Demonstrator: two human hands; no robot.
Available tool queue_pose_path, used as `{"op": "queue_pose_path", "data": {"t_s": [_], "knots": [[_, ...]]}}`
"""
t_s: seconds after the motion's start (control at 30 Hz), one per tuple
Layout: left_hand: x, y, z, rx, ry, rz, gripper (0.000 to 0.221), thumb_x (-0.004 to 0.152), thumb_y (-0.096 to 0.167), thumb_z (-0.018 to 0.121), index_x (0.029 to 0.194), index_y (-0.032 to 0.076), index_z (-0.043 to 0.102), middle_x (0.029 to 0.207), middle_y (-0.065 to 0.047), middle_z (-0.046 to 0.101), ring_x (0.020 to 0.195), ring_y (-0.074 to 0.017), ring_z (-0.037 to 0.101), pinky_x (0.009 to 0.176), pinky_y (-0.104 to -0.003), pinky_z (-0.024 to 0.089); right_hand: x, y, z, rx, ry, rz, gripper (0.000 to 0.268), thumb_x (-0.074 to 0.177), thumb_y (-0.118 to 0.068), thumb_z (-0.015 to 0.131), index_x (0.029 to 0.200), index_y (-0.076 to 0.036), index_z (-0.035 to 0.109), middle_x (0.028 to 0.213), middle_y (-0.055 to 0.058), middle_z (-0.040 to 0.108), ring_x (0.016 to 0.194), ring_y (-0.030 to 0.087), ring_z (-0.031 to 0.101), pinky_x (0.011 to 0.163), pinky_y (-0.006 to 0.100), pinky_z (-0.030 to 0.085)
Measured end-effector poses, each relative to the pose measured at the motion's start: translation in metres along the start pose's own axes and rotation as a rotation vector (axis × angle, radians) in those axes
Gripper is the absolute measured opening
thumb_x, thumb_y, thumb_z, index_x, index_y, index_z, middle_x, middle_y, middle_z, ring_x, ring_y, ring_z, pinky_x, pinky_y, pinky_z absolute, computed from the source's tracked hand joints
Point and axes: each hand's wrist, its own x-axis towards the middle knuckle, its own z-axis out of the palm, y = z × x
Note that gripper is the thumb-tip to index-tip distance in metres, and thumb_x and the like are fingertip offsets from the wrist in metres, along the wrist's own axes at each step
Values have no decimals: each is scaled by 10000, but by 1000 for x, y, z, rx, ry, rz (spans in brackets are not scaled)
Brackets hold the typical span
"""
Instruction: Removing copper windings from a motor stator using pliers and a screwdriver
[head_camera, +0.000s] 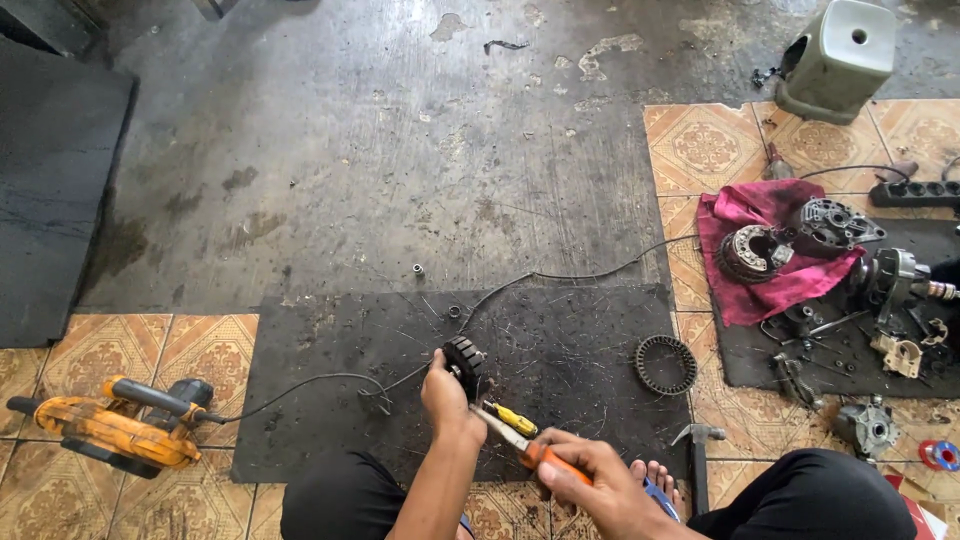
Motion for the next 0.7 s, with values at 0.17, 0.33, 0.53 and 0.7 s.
{"op": "queue_pose_path", "data": {"t_s": [0.17,0.33,0.53,0.7], "knots": [[19,-13,0,-84,-76,47,220,1011,257,550,1073,105,697,791,-100,671,607,-242,594,478,-369,428,2,-1,-4,47,84,-36,520,999,-300,574,551,-39,607,878,118,605,749,200,578,679,338,428],[11,-10,-2,-91,-81,41,216,1026,234,532,1085,101,692,839,-111,686,658,-245,606,504,-374,430,2,-1,-3,77,58,-31,509,993,-309,581,570,-27,601,883,128,586,703,193,545,596,311,426],[7,-9,-2,-85,-112,57,231,1033,233,523,1072,84,694,813,-116,672,630,-249,599,480,-372,428,0,3,-4,139,30,-2,482,994,-303,592,622,4,597,892,127,559,672,187,520,568,301,428],[9,-12,-1,-55,-113,59,241,1040,261,529,1032,84,693,779,-116,673,594,-239,580,488,-362,422,-1,-4,-4,149,49,31,452,999,-291,587,668,16,618,882,116,537,660,173,482,558,300,398]]}}
